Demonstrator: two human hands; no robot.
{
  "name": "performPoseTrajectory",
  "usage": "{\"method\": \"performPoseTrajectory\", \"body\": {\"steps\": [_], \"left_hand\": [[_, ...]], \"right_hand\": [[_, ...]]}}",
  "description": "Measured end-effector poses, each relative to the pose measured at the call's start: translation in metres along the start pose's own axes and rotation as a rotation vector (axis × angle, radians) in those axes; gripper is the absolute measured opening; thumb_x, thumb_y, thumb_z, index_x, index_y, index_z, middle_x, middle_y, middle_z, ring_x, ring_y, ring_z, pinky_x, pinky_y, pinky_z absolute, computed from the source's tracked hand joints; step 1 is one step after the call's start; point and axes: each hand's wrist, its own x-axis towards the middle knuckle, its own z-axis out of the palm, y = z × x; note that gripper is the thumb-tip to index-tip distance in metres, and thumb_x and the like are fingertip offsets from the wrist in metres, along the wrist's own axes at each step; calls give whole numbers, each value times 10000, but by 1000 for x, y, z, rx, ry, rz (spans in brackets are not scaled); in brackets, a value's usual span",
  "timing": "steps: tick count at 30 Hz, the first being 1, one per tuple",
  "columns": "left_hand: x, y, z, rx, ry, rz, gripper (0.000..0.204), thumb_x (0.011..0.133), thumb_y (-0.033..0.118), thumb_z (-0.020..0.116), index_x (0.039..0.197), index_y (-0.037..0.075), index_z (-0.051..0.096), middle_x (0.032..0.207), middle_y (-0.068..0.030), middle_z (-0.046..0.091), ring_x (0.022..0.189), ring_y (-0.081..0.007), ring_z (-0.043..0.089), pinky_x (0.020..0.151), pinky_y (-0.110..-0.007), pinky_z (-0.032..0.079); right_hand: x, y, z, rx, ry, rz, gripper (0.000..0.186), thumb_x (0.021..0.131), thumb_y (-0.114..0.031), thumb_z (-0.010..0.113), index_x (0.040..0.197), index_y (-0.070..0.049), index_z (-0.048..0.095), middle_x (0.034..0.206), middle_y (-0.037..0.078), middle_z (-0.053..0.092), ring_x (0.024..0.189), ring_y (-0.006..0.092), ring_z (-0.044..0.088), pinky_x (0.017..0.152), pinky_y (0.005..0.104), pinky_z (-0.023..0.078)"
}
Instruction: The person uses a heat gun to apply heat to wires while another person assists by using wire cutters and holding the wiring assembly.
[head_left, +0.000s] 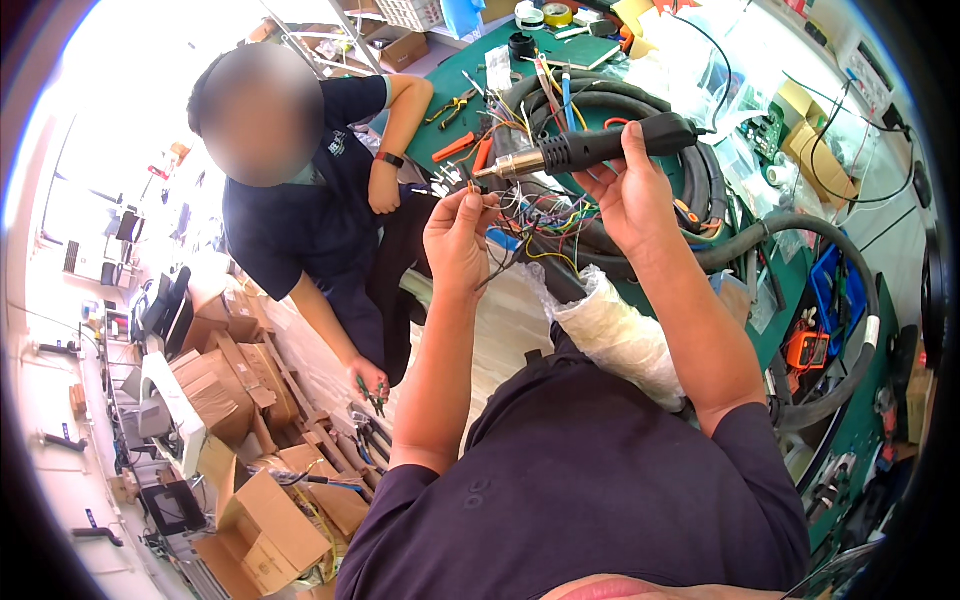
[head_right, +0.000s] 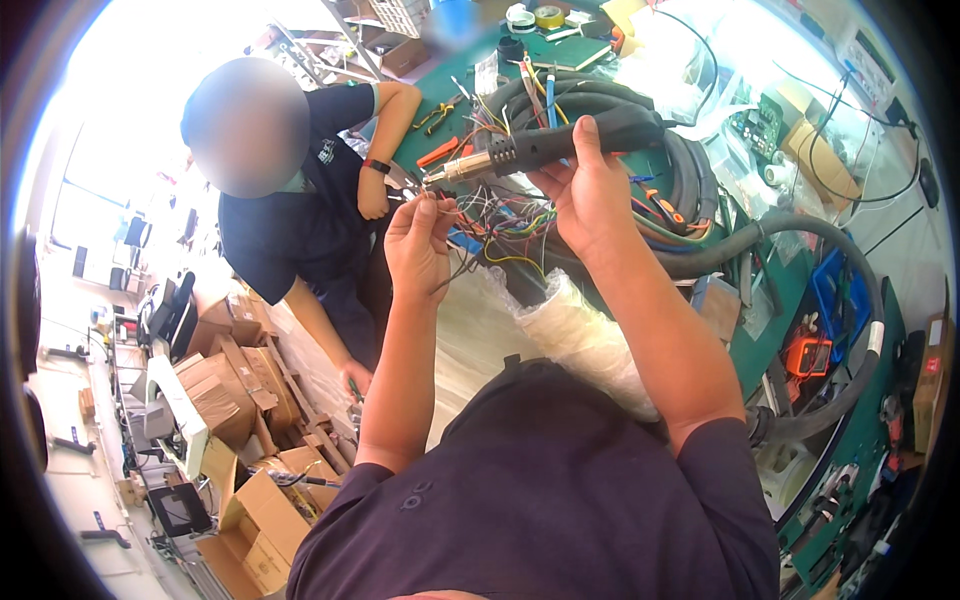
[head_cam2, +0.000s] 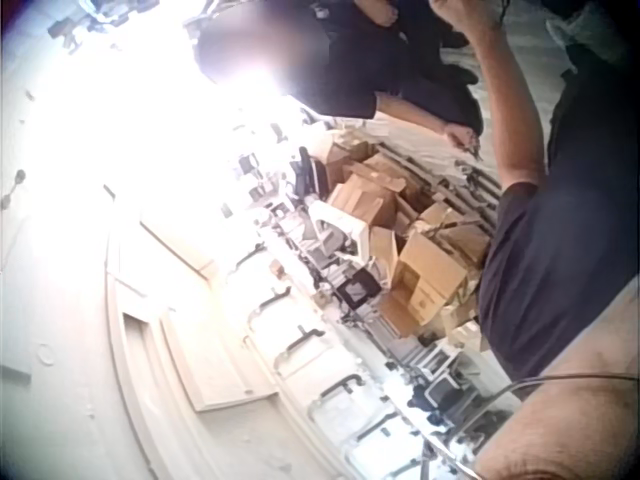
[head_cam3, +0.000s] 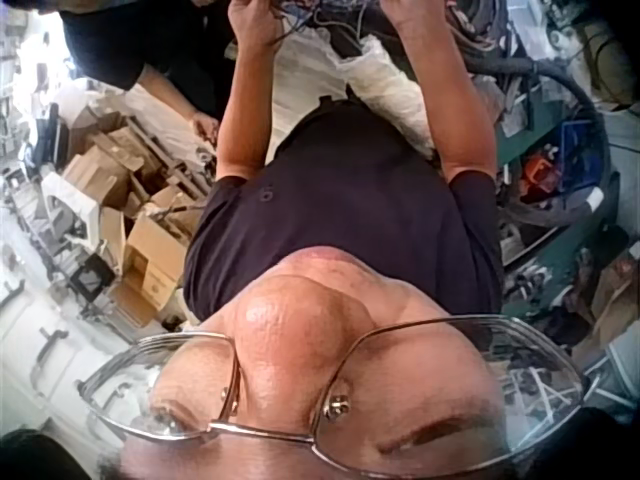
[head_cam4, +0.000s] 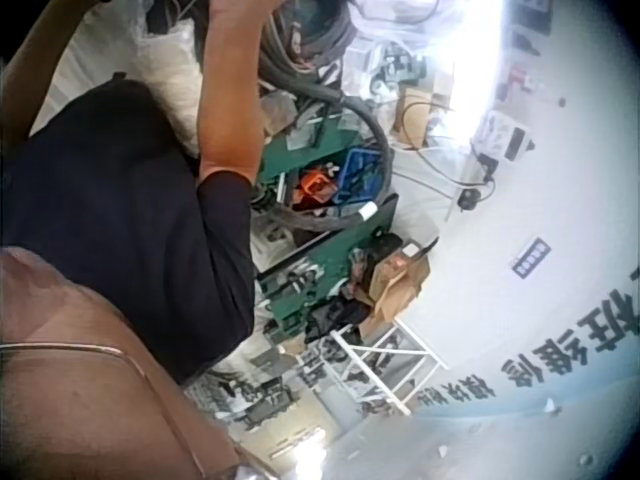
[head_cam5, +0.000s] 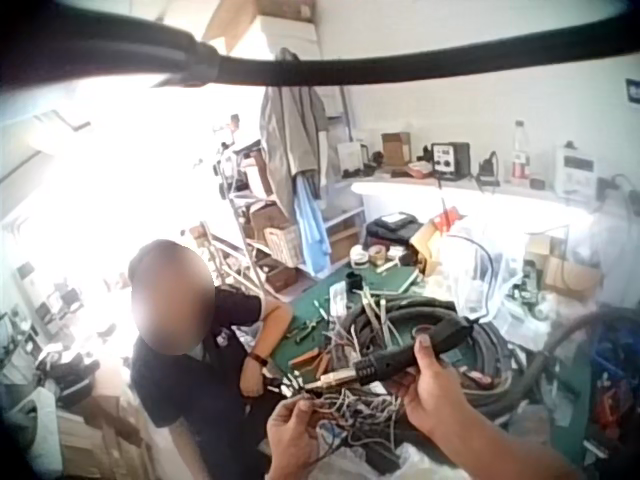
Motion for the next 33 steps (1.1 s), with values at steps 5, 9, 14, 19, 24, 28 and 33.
{"method": "performPoseTrajectory", "body": {"steps": [5,9,14,19,24,28,33], "left_hand": [[0,1,2,17,43,-12,120,886,81,640,945,-19,611,870,-123,660,829,-197,661,739,-265,557],[1,2,3,79,49,26,122,907,97,611,937,-21,599,866,-113,650,811,-184,650,756,-285,557],[5,3,6,457,151,230,140,895,87,628,904,-49,600,767,-75,639,657,-110,625,611,-226,520],[4,9,19,634,181,247,145,882,86,637,889,-58,622,715,-32,627,603,-53,560,553,-202,466],[4,11,21,962,181,355,150,868,94,647,884,-55,649,703,-26,632,588,-28,506,540,-189,415],[3,12,19,767,128,200,155,875,105,644,896,-48,642,732,-55,644,602,-62,557,560,-198,460],[7,19,13,237,-1,-124,169,880,132,657,947,-20,629,805,-104,663,694,-138,634,597,-236,534]], "right_hand": [[1,3,-1,-2,24,8,339,951,-377,523,1091,-70,495,994,93,607,933,257,623,839,433,527],[0,2,3,-14,42,0,344,951,-377,522,1090,-63,494,988,93,605,932,257,624,836,436,528],[-4,2,2,-36,32,-156,368,952,-379,520,1114,-51,481,1054,109,603,938,243,621,832,422,533],[-8,-2,7,-148,0,-304,358,956,-370,516,1110,-51,467,1091,121,602,948,229,619,829,411,542],[-5,-5,3,-120,25,-284,352,960,-364,509,1120,-55,459,1075,122,609,949,227,619,820,412,550],[4,-7,-7,-88,61,-196,361,956,-375,514,1094,-44,473,1021,107,599,924,235,619,806,418,546],[11,-2,-13,-54,81,-50,369,955,-371,516,1077,-28,457,960,98,564,903,251,613,781,424,545]]}}
